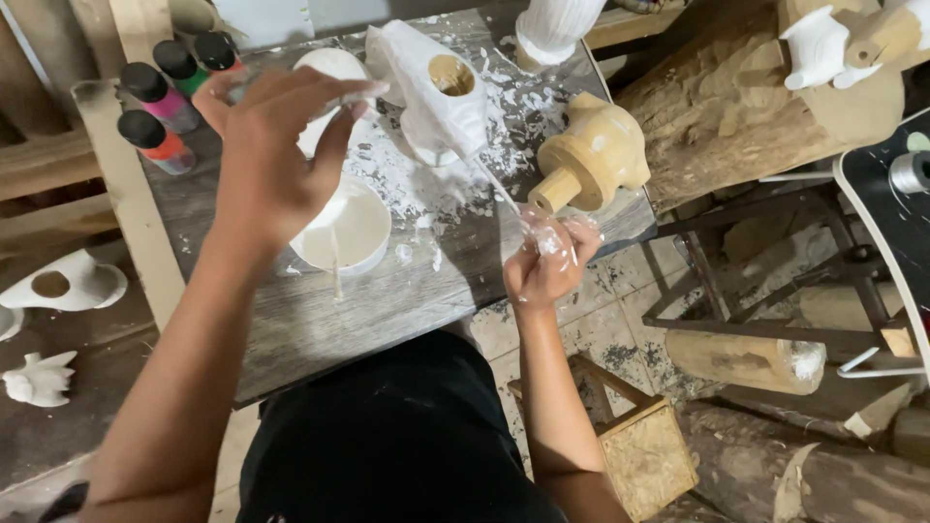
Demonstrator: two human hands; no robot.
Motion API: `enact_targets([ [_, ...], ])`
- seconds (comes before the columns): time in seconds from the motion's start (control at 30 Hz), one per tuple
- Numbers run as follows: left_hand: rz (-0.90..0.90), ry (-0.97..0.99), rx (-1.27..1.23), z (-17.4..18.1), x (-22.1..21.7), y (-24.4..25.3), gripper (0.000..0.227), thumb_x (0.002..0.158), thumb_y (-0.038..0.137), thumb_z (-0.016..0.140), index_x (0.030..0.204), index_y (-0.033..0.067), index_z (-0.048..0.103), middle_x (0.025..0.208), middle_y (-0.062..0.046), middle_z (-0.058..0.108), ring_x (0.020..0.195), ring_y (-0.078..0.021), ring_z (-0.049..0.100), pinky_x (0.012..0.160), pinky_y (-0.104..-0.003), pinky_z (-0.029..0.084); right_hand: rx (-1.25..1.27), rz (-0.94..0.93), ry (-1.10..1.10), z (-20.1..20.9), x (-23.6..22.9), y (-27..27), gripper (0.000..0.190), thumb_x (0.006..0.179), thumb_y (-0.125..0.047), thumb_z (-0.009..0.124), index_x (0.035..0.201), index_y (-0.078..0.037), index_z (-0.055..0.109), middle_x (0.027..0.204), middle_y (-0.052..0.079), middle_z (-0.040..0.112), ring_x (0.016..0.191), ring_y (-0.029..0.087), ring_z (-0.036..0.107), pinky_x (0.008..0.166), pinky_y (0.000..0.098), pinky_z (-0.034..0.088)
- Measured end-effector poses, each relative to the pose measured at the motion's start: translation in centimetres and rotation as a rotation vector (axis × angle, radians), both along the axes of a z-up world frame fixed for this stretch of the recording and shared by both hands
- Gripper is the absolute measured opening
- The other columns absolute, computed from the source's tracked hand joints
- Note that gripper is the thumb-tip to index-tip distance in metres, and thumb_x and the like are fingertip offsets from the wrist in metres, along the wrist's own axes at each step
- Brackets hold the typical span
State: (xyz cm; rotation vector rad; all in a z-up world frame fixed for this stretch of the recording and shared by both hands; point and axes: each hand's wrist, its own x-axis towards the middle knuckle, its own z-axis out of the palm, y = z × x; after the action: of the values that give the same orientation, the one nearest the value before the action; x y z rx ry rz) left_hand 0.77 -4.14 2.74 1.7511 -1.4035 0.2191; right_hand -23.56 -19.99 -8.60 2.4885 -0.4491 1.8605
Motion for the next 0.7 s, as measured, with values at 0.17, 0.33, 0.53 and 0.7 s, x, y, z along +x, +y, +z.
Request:
enact_targets([
  [0.17, -0.017, -0.061, -0.002, 0.7, -0.5, -0.4, 0.022, 0.107, 0.000, 0.070, 0.124, 0.0110, 0.078, 0.112, -0.002, 0.076, 0.106, -0.0254, 0.066, 0.095, -0.046, 0.019, 0.074, -0.001, -0.013, -7.5, -0.3, -3.1, 0.015, 0.095, -0.003, 0.064, 0.109, -0.009, 0.065, 0.105, 0.009, 0.052, 0.097, 0.026, 0.051, 0.080, 0.0382, 0.046],
  [0.33, -0.054, -0.124, 0.019, 1.5, -0.9, -2.0, 0.017, 0.113, 0.004, 0.067, 0.125, 0.0073, 0.078, 0.115, -0.007, 0.073, 0.107, -0.0314, 0.062, 0.091, -0.047, 0.019, 0.084, 0.088, 0.082, -1.6, 0.6, -0.5, 0.022, 0.103, 0.000, 0.050, 0.108, -0.005, 0.070, 0.105, 0.007, 0.072, 0.086, 0.028, 0.044, 0.081, 0.0400, 0.041],
  [0.53, -0.219, -0.302, 0.054, 1.4, -1.0, -4.4, 0.025, 0.110, -0.001, 0.058, 0.133, -0.0050, 0.068, 0.124, -0.019, 0.072, 0.113, -0.0406, 0.060, 0.093, -0.051, 0.048, 0.035, 0.122, -0.015, 0.9, 0.4, -1.6, 0.021, 0.099, 0.007, 0.052, 0.112, -0.006, 0.063, 0.105, 0.006, 0.072, 0.086, 0.027, 0.044, 0.077, 0.0422, 0.040],
  [0.7, -0.084, -0.451, 0.174, 0.5, -0.8, -5.2, 0.020, 0.117, 0.015, 0.055, 0.121, 0.0050, 0.072, 0.128, -0.006, 0.076, 0.117, -0.0426, 0.059, 0.099, -0.062, 0.033, 0.062, 0.175, 0.024, -2.6, 0.6, -3.7, 0.019, 0.097, 0.004, 0.056, 0.107, -0.004, 0.069, 0.107, 0.009, 0.073, 0.091, 0.029, 0.047, 0.084, 0.0434, 0.043],
])
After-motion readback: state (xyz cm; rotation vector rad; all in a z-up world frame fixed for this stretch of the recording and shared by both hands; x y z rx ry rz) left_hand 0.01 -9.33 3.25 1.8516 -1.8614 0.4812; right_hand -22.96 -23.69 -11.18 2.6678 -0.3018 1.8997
